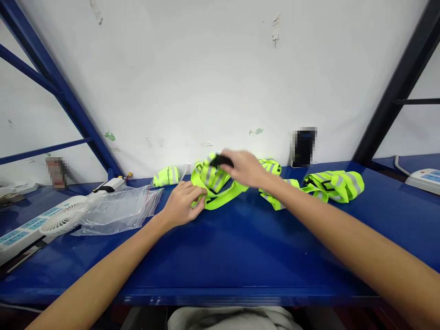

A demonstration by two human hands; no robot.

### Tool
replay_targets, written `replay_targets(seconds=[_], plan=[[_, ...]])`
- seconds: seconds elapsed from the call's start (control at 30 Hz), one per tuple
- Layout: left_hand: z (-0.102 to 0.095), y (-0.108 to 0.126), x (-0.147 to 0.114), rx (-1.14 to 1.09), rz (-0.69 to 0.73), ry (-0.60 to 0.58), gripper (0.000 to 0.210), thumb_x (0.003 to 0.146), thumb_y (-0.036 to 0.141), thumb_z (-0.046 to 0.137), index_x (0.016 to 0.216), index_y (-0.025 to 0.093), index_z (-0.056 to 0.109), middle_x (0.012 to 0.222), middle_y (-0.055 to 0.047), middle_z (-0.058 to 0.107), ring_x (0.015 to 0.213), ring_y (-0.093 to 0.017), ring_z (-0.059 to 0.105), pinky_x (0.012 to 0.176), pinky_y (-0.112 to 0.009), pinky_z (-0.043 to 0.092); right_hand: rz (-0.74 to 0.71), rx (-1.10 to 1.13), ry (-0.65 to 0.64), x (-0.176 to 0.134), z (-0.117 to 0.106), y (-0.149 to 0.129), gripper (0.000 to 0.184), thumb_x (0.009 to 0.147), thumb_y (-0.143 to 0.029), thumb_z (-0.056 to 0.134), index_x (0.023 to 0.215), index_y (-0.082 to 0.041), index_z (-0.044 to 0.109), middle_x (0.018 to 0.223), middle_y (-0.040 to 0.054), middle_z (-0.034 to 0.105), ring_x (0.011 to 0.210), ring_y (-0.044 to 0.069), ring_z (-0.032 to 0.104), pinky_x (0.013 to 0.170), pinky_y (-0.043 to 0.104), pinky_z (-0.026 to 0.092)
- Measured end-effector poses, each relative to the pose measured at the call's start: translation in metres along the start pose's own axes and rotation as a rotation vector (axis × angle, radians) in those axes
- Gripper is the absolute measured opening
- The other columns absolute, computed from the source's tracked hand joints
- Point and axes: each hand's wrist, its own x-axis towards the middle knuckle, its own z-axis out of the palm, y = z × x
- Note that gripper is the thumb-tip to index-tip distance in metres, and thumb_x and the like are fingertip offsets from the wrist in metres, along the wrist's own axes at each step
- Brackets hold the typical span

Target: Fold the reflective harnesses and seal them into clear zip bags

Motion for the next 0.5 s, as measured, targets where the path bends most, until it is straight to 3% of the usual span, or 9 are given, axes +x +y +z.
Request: replay_targets(seconds=[0.07,0.1,0.17,0.2,0.23,0.33,0.37,0.5], plan=[[0.005,-0.005,-0.002,0.047,-0.073,-0.156,0.019,0.093,0.027,0.051,0.099,0.018,0.065,0.082,-0.007,0.07,0.081,-0.024,0.064,0.079,-0.038,0.045,0.048,0.025,0.151,0.03,-0.024,0.004,0.024,0.094,-0.034,0.054,0.11,-0.016,0.06,0.095,0.0094,0.068,0.079,0.023,0.06,0.069,0.034,0.04],[0.008,-0.007,-0.003,0.048,-0.105,-0.223,0.021,0.093,0.029,0.051,0.104,0.018,0.065,0.081,-0.007,0.07,0.08,-0.024,0.064,0.079,-0.039,0.045,0.075,0.049,0.298,0.043,-0.036,0.005,0.023,0.092,-0.033,0.057,0.107,-0.016,0.06,0.098,0.0102,0.067,0.084,0.024,0.059,0.072,0.034,0.04],[0.011,-0.011,-0.005,0.008,-0.135,-0.302,0.026,0.096,0.03,0.048,0.113,0.019,0.063,0.084,-0.007,0.07,0.081,-0.024,0.065,0.079,-0.038,0.046,0.093,0.047,0.59,0.066,-0.056,0.005,0.023,0.092,-0.031,0.056,0.109,-0.016,0.057,0.105,0.0126,0.064,0.092,0.026,0.056,0.078,0.036,0.04],[0.012,-0.013,-0.006,-0.026,-0.125,-0.314,0.027,0.098,0.029,0.044,0.116,0.019,0.063,0.088,-0.007,0.071,0.084,-0.023,0.065,0.08,-0.037,0.046,0.07,0.034,0.67,0.074,-0.063,0.005,0.023,0.092,-0.029,0.054,0.112,-0.016,0.055,0.108,0.0134,0.063,0.095,0.026,0.056,0.081,0.036,0.04],[0.011,-0.013,-0.007,-0.06,-0.102,-0.311,0.029,0.099,0.027,0.041,0.118,0.02,0.062,0.093,-0.007,0.07,0.088,-0.023,0.065,0.082,-0.037,0.047,0.022,0.01,0.64,0.081,-0.068,0.004,0.026,0.091,-0.027,0.054,0.114,-0.017,0.054,0.109,0.0131,0.063,0.097,0.026,0.055,0.082,0.037,0.04],[0.008,-0.01,-0.006,-0.136,-0.013,-0.251,0.032,0.101,0.025,0.036,0.12,0.022,0.061,0.103,-0.008,0.068,0.098,-0.022,0.063,0.089,-0.036,0.048,-0.106,-0.092,0.328,0.095,-0.073,0.002,0.031,0.085,-0.027,0.059,0.114,-0.019,0.056,0.1,0.0104,0.065,0.094,0.029,0.056,0.079,0.038,0.04],[0.007,-0.008,-0.006,-0.147,0.007,-0.22,0.033,0.101,0.025,0.036,0.123,0.021,0.061,0.107,-0.009,0.066,0.101,-0.022,0.062,0.091,-0.036,0.048,-0.106,-0.115,0.282,0.098,-0.074,0.0,0.03,0.084,-0.029,0.06,0.113,-0.02,0.058,0.097,0.01,0.066,0.092,0.03,0.056,0.076,0.038,0.041],[0.005,-0.002,-0.004,-0.154,0.046,-0.094,0.035,0.099,0.025,0.042,0.13,0.022,0.058,0.13,-0.014,0.056,0.119,-0.026,0.055,0.103,-0.042,0.046,-0.028,-0.088,0.351,0.103,-0.072,-0.014,0.022,0.085,-0.033,0.059,0.101,-0.02,0.062,0.087,0.0098,0.064,0.084,0.027,0.055,0.069,0.037,0.041]])
